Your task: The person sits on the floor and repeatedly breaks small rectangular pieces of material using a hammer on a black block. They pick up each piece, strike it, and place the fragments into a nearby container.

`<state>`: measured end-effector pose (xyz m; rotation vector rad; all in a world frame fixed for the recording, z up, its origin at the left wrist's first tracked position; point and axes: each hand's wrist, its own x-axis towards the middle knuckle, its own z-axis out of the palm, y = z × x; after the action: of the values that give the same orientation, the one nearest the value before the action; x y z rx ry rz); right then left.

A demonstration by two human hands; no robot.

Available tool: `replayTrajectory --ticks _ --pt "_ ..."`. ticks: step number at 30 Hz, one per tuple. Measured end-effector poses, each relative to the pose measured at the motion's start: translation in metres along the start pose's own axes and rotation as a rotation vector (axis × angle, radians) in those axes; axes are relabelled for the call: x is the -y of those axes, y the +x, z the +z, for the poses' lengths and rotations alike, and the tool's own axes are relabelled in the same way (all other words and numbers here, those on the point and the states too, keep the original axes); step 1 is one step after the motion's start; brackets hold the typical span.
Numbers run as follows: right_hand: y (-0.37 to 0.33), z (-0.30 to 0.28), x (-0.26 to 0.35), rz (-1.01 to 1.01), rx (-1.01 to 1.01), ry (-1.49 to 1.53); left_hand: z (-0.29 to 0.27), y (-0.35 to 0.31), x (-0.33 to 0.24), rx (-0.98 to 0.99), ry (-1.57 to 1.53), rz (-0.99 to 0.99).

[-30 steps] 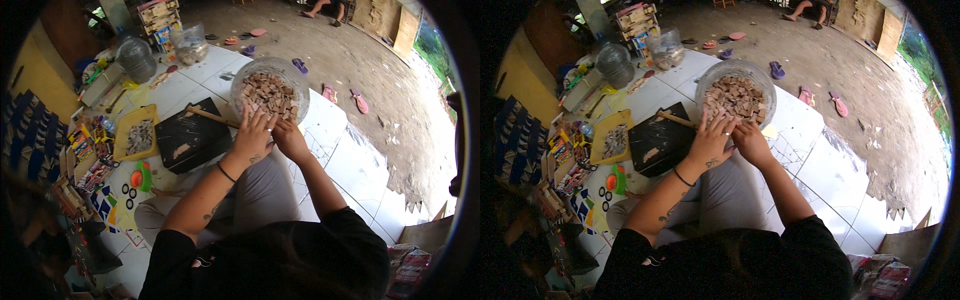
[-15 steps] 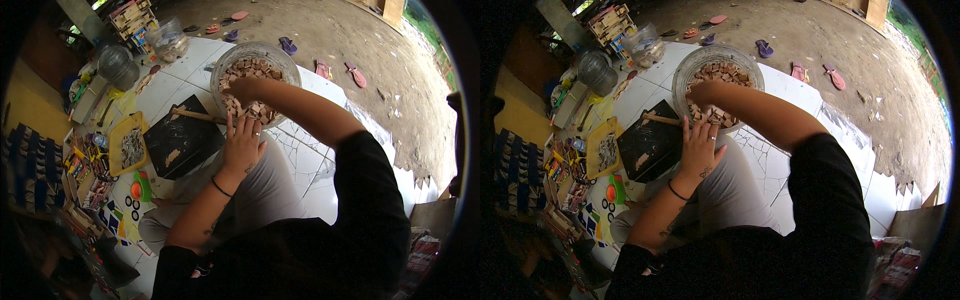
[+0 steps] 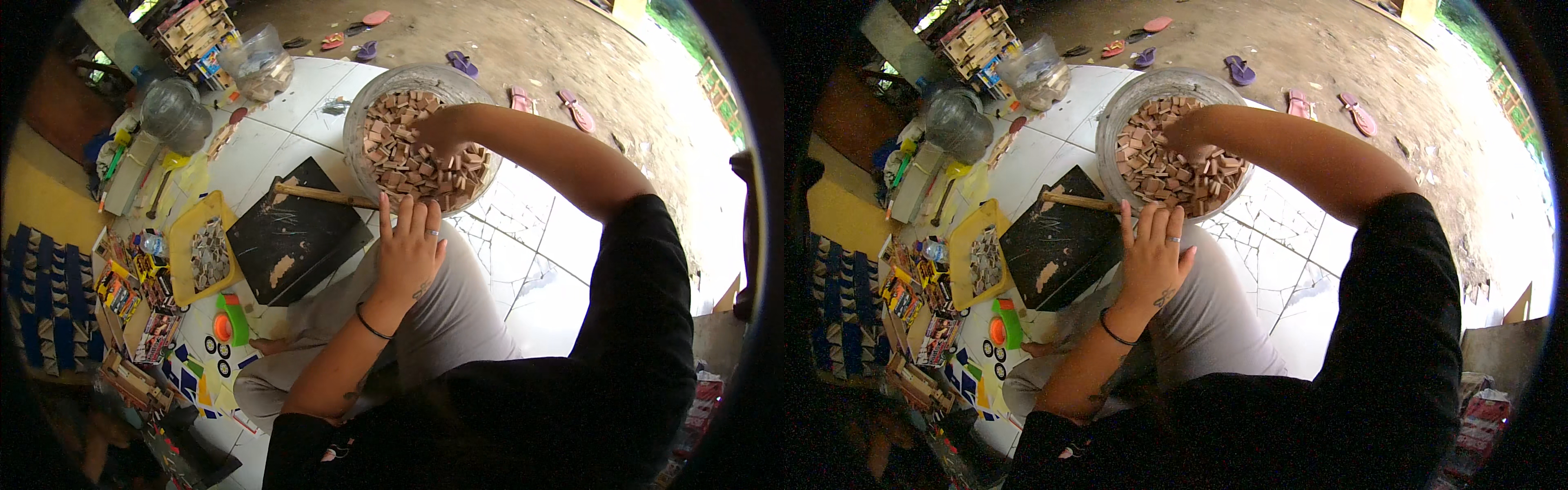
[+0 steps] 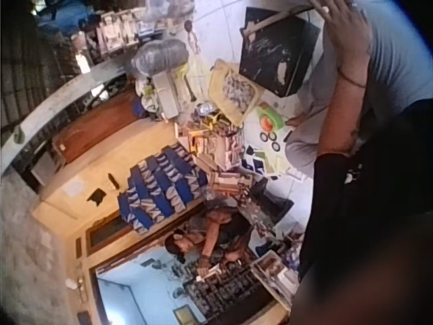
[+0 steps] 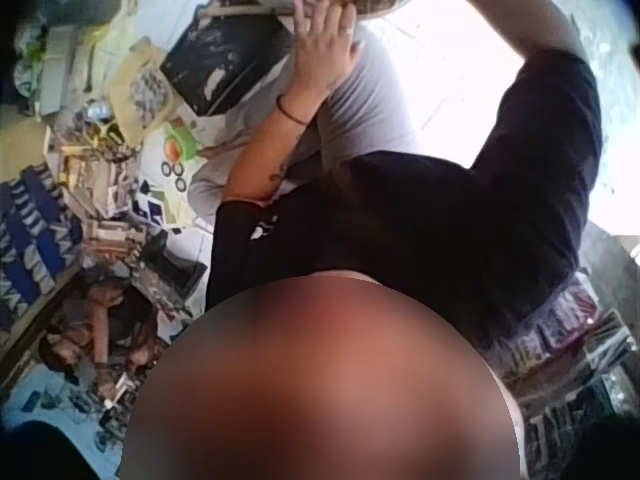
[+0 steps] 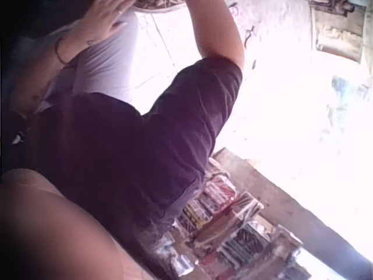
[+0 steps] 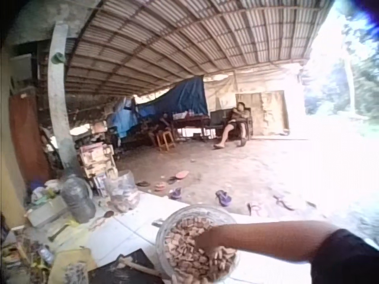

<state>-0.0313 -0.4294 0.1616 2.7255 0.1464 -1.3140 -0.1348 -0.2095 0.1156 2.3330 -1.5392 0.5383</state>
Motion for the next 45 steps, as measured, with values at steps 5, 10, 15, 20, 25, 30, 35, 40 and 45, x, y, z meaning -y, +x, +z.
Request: replayTrajectory --ticks 5,10,15,20,25,30,35,40,45 --pt "0.062 0.034 0.063 -0.280 -0.528 -0.287 0.000 -0.001 0.002 0.047 0.024 -0.006" --pt "0.074 0.023 0.041 0.120 -0.317 -0.496 0.007 -0.003 0.003 0.017 0.014 0.001" --pt "0.044 -0.025 -0.027 0.067 -0.406 -0.284 0.015 -0.003 0.000 0.011 0.012 0.006" --pt "0.056 -0.029 -0.034 0.154 -0.568 0.052 0.019 -0.006 0.001 0.019 0.015 -0.016" --pt "0.066 0.019 0.023 0.292 -0.554 0.004 0.024 -0.007 -0.001 0.000 0.039 0.003" --pt "0.062 0.041 0.044 -0.133 -0.622 0.281 0.024 -0.008 0.000 -0.009 0.024 0.003" --pt "0.082 -0.004 -0.024 0.308 -0.827 0.247 0.024 -0.010 0.000 -0.033 0.015 0.000" --pt "0.110 -0.017 -0.019 0.479 -0.741 0.359 0.022 -0.009 0.003 -0.009 -0.053 0.014" --pt "0.115 -0.022 0.023 0.254 -0.478 0.013 0.021 -0.009 0.008 -0.020 -0.094 -0.012"
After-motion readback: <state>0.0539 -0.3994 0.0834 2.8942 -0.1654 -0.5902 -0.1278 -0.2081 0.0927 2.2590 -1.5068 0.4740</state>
